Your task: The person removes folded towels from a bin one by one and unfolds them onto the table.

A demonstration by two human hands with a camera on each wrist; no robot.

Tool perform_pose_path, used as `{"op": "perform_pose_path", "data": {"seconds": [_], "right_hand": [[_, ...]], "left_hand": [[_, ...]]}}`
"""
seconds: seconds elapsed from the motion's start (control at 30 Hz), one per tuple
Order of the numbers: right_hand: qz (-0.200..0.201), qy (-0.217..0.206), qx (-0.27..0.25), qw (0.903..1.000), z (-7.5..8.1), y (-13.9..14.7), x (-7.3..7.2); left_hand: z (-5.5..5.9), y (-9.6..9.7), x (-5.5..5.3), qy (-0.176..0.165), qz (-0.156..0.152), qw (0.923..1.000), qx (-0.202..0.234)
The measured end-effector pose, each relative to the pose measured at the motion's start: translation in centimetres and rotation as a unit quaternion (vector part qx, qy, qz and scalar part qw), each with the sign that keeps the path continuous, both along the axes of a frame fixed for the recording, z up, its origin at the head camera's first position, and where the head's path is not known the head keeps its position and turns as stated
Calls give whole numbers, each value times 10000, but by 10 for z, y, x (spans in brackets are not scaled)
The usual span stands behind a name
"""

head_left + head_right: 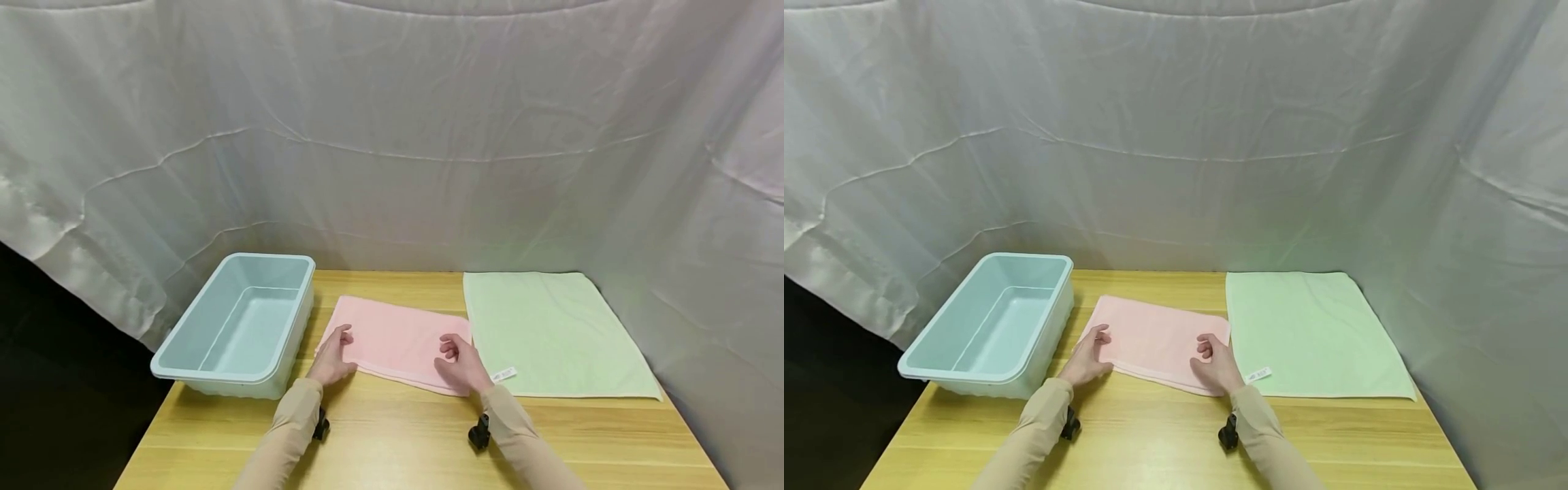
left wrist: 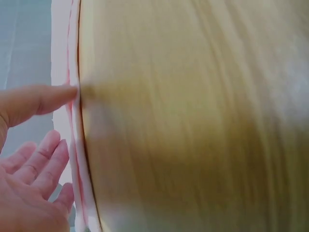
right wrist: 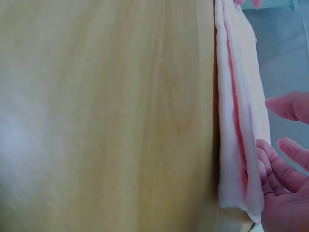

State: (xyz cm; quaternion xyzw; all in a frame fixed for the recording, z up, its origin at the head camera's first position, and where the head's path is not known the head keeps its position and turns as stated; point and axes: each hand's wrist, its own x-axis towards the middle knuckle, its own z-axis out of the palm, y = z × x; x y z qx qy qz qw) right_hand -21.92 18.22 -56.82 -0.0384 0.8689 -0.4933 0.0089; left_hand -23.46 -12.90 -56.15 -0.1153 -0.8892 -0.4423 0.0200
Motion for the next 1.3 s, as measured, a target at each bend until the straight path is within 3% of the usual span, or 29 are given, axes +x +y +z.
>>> {"op": "perform_pose_path", "data": {"seconds": [0.33, 0.6, 0.77, 0.87, 0.97, 1.13, 1.3], "right_hand": [[-110, -171, -53, 9998, 2, -8, 17], [131, -226, -172, 9995, 6, -18, 30], [110, 406, -101, 9991, 5, -19, 26], [34, 984, 122, 9951, 5, -17, 18], [21, 1288, 467, 9906, 6, -15, 8], [170, 826, 1049, 9909, 3, -13, -2], [257, 526, 1415, 9882, 1, -18, 1]], "left_hand": [[-7, 4, -4, 504, 334, 9978, -283], [-9, 9, -9, 891, 836, 9889, -850], [-6, 16, -7, 814, 885, 9881, -959], [-5, 21, -2, 860, 887, 9885, -876], [-3, 26, 4, 899, 866, 9882, -882], [-1, 33, 14, 579, 724, 9914, -921], [-2, 32, 15, 445, 660, 9923, -945]]}}
